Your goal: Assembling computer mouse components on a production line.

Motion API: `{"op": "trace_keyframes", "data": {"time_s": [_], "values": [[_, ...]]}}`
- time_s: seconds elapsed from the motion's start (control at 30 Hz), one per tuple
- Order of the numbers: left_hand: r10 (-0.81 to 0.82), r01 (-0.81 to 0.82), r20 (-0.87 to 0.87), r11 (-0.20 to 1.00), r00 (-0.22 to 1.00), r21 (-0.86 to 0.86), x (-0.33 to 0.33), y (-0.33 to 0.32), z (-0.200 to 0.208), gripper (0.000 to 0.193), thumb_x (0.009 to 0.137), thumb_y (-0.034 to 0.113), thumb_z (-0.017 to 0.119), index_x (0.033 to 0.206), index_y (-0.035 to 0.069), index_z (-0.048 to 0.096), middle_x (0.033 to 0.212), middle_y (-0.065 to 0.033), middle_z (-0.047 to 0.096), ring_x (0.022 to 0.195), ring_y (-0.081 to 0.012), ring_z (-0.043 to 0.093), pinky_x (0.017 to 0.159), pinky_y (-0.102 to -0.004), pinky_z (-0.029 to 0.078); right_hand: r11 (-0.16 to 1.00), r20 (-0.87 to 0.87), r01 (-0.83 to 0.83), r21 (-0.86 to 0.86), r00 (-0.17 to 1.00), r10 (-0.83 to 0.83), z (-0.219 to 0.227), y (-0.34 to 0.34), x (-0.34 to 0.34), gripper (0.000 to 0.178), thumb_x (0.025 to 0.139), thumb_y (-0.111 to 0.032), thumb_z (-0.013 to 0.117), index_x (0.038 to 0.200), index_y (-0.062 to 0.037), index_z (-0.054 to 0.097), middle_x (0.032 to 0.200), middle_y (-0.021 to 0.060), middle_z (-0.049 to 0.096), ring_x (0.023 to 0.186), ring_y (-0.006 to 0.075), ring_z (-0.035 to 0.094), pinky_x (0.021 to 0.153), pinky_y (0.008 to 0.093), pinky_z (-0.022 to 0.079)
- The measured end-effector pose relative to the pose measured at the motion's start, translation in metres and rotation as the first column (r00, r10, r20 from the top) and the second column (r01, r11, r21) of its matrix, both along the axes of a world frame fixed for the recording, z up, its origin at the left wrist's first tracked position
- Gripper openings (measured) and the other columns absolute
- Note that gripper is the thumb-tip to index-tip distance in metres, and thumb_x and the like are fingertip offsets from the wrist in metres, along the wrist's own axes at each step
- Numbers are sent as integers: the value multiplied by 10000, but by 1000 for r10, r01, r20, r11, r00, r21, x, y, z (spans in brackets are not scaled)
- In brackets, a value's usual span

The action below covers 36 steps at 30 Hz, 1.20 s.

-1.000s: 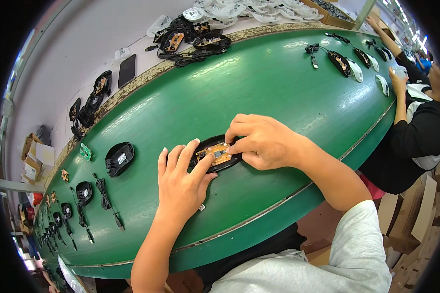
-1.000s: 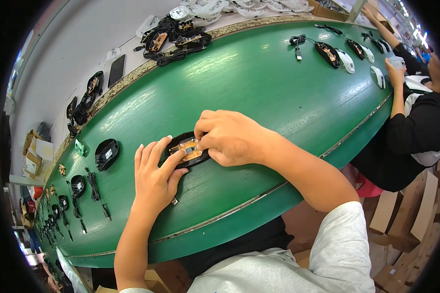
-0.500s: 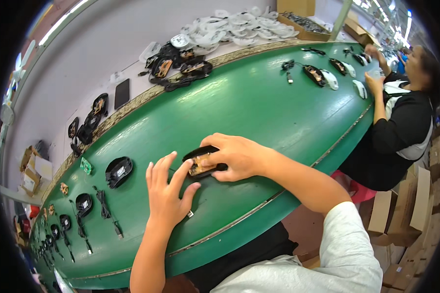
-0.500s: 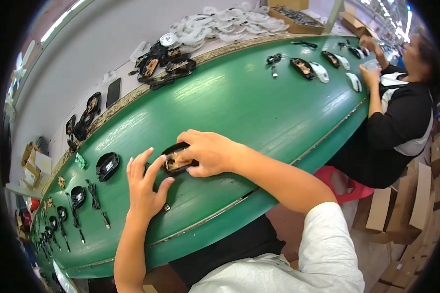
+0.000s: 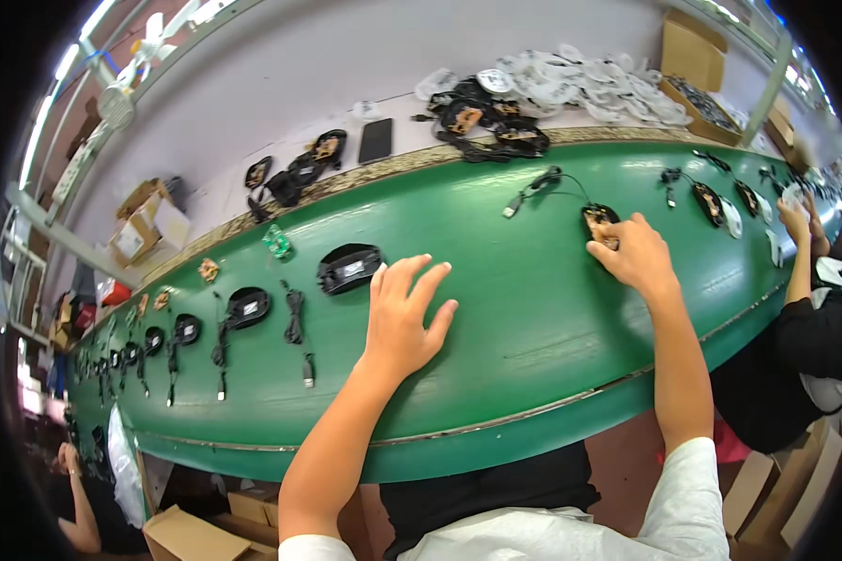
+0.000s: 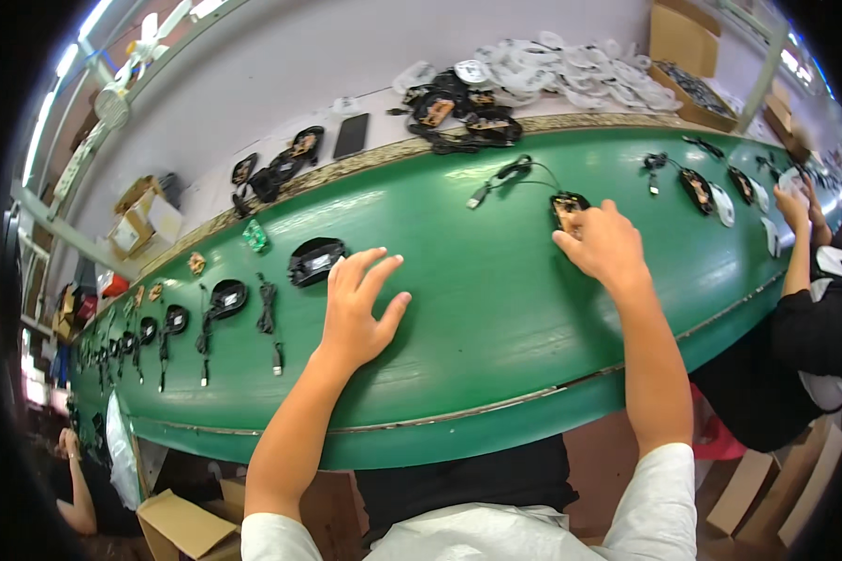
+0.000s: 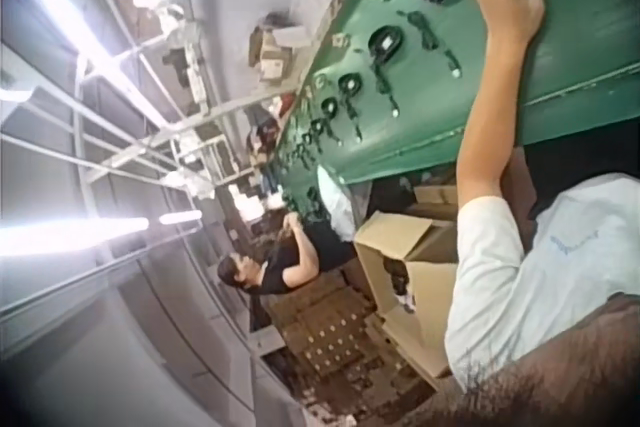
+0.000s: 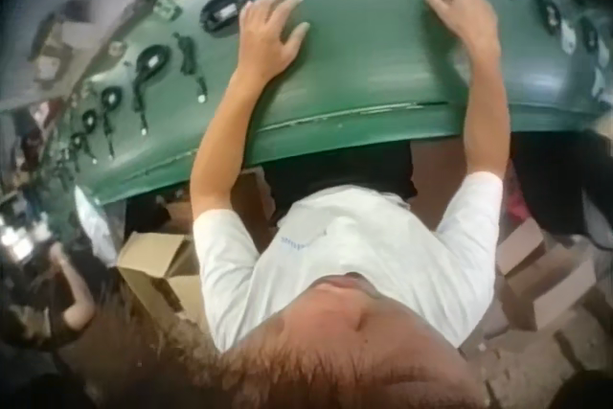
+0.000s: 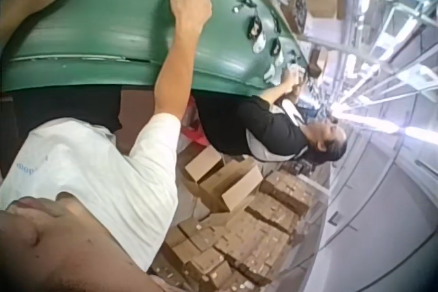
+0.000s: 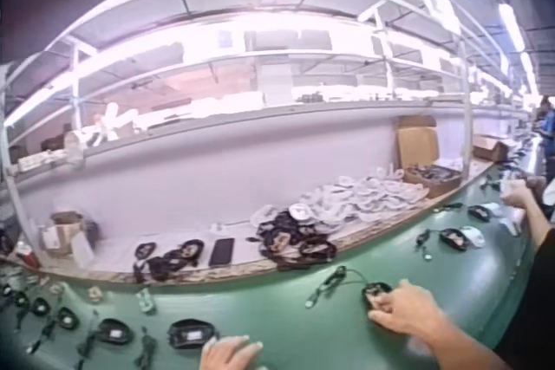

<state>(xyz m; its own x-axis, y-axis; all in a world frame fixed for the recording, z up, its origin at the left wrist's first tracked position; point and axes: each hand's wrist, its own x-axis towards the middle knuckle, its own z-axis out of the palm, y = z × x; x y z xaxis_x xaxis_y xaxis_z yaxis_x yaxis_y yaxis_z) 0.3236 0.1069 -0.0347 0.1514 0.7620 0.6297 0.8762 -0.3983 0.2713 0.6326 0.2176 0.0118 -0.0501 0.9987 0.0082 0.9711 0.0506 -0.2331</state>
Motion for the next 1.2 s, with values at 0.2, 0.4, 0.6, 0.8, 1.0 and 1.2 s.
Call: {"op": "trace_keyframes", "data": {"time_s": [0.2, 0.4, 0.6, 0.8, 1.0, 1.2], "values": [[347, -350, 201, 937, 916, -21, -80, 20, 15, 347, 760, 140, 716, 1077, 43, 614, 1051, -107, 652, 926, -294, 606, 869, -390, 464, 848, -81, -74, 524, 987, 136, -8, -3, 14, 255, 791, -270, 707, 966, -87, 735, 1198, 116, 599, 1009, 275, 603, 829, 355, 505], [807, -814, -107, 572, 581, -105, -144, 47, 8, 283, 793, 205, 702, 1008, 40, 621, 947, -116, 673, 832, -297, 627, 759, -395, 498, 738, -68, -170, 653, 957, 282, -11, 4, 18, 249, 777, -209, 716, 968, -49, 715, 1192, 100, 606, 1006, 268, 600, 855, 357, 497], [809, -850, -269, 471, 523, -237, -163, 53, 15, 314, 803, 258, 706, 1007, 29, 642, 875, -105, 698, 727, -272, 646, 686, -378, 511, 667, -62, -198, 718, 937, 344, -15, 8, 22, 229, 763, -180, 716, 944, -39, 708, 1165, 98, 614, 983, 267, 595, 854, 356, 493], [707, -598, 414, 706, 573, -379, -156, 7, 24, 276, 844, 215, 710, 1002, -3, 651, 846, -111, 710, 691, -209, 666, 652, -302, 519, 612, -106, -207, 763, 894, 435, -14, 9, 15, 201, 751, -108, 702, 935, -29, 700, 1110, 94, 623, 948, 265, 586, 834, 349, 488], [204, -172, 901, 974, 383, -148, -142, -46, 18, 170, 881, 54, 682, 1014, -36, 626, 859, -115, 695, 771, -155, 678, 673, -223, 515, 586, -211, -259, 768, 761, 613, -16, -28, -30, 190, 735, -28, 674, 924, -19, 696, 1021, 91, 639, 898, 251, 582, 802, 328, 477], [107, -71, 892, 994, 439, -84, -136, -70, 9, 155, 881, 15, 674, 1018, -26, 616, 868, -97, 687, 766, -127, 653, 694, -211, 505, 771, -633, -521, 367, 467, 617, -16, -76, -133, 136, 801, -88, 678, 925, -34, 694, 889, 40, 677, 750, 124, 575, 651, 241, 447]]}}
